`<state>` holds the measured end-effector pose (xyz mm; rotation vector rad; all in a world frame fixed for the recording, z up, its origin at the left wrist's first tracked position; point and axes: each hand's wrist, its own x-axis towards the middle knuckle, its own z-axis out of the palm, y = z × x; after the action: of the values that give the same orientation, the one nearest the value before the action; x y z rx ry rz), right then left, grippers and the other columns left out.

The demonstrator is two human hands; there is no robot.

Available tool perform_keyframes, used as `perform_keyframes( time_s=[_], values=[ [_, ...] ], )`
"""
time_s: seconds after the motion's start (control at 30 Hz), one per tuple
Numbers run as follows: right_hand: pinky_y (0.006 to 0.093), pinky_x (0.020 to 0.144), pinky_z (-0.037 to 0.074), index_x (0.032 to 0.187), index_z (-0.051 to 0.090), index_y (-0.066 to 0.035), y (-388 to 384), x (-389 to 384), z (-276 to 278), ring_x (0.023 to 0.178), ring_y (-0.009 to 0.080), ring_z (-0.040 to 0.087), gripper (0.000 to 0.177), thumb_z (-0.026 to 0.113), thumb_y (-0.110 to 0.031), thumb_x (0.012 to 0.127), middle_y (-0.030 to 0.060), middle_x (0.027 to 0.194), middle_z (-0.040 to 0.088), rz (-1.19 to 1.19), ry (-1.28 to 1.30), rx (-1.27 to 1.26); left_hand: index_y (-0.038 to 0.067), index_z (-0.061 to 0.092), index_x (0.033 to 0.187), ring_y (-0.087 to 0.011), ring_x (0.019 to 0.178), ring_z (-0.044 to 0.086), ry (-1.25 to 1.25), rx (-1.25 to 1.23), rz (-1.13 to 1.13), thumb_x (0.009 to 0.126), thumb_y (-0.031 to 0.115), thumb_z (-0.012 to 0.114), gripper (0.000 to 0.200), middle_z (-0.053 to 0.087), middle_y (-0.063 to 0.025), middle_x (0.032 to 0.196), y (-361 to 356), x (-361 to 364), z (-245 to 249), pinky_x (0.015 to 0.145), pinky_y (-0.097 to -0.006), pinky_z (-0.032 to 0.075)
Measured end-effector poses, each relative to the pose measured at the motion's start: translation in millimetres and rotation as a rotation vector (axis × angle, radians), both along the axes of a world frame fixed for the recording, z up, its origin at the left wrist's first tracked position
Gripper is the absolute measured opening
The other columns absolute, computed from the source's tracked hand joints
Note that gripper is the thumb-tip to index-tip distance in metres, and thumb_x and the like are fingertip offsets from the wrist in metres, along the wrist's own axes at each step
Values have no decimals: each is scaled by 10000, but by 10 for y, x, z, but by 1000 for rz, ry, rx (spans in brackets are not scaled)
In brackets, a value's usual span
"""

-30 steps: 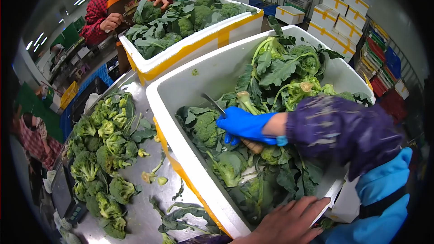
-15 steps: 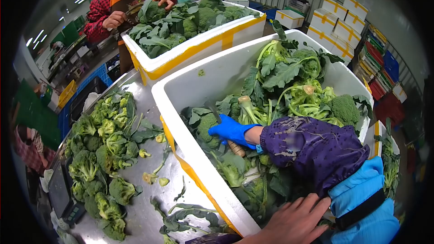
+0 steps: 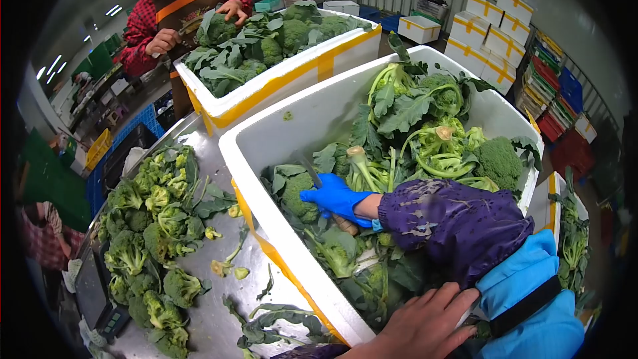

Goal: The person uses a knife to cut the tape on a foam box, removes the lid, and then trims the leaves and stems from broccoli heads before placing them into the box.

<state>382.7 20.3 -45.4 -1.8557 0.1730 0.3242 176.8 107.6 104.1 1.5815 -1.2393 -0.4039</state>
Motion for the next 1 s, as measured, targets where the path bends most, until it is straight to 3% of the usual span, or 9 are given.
perform_keyframes(
  time_s=[0.2,0.27,0.4,0.53,0.63,0.67,0.77,0.9,1.0],
  values=[
    [285,394,435,714,477,-45,-181,-67,392,448,132,483,273,678,-220,773,36,566,488,-36,21,228,28,467,1165,-313,929,519,39,-61,22,789,202,567,427,491,-140,1040,-7,-9,-25,778,-358,427],
    [253,366,362,701,440,-67,-289,-195,668,414,101,412,287,658,-226,801,24,542,457,16,24,271,27,462,1185,-313,989,508,48,-25,-15,798,218,556,442,492,-146,1102,-3,-7,-28,824,-358,418],
    [238,364,351,874,442,-77,-472,-506,1211,425,80,403,233,630,-206,822,5,586,440,-48,-33,333,31,466,1182,-315,999,500,52,11,-20,799,231,555,441,498,-151,1085,7,-11,-21,833,-365,411],
    [212,360,337,908,462,-83,-828,-818,1883,403,56,379,221,621,-218,834,-30,575,410,40,-127,263,38,465,1169,-317,964,525,28,9,-13,795,200,572,422,510,-159,1069,-11,11,1,814,-357,431],
    [211,361,339,917,457,-90,-1099,-1181,2160,404,51,375,249,622,-258,836,-34,564,399,-10,-190,230,45,468,1153,-250,927,543,231,-108,265,738,115,654,460,522,-135,1053,-26,19,17,777,-330,453],
    [209,354,335,906,453,-102,-1169,-1332,2233,395,50,372,252,617,-281,839,-35,558,397,-93,-194,238,69,466,1162,-261,953,543,338,-160,357,755,196,658,468,521,-118,1080,-45,28,-53,805,-335,450],
    [204,337,325,881,443,-131,-1448,-1729,2210,377,50,365,251,607,-318,844,-38,548,395,-196,-202,331,53,327,1175,-183,1057,459,726,-417,463,806,81,618,471,389,-93,1141,-27,106,-27,825,-307,460],
    [206,313,308,862,428,-170,-1533,-2193,2141,349,57,361,224,592,-322,853,-40,524,397,-218,-196,531,105,64,1405,-277,1118,429,829,-380,277,875,385,534,763,253,-187,1341,10,156,4,876,-420,450],
    [218,316,309,896,432,-177,-1444,-2457,2058,340,69,358,206,593,-298,852,-33,522,403,-353,-129,618,167,44,1404,-272,1126,435,1039,-358,138,878,349,551,753,246,-229,1336,48,136,101,883,-441,456]
  ],
)
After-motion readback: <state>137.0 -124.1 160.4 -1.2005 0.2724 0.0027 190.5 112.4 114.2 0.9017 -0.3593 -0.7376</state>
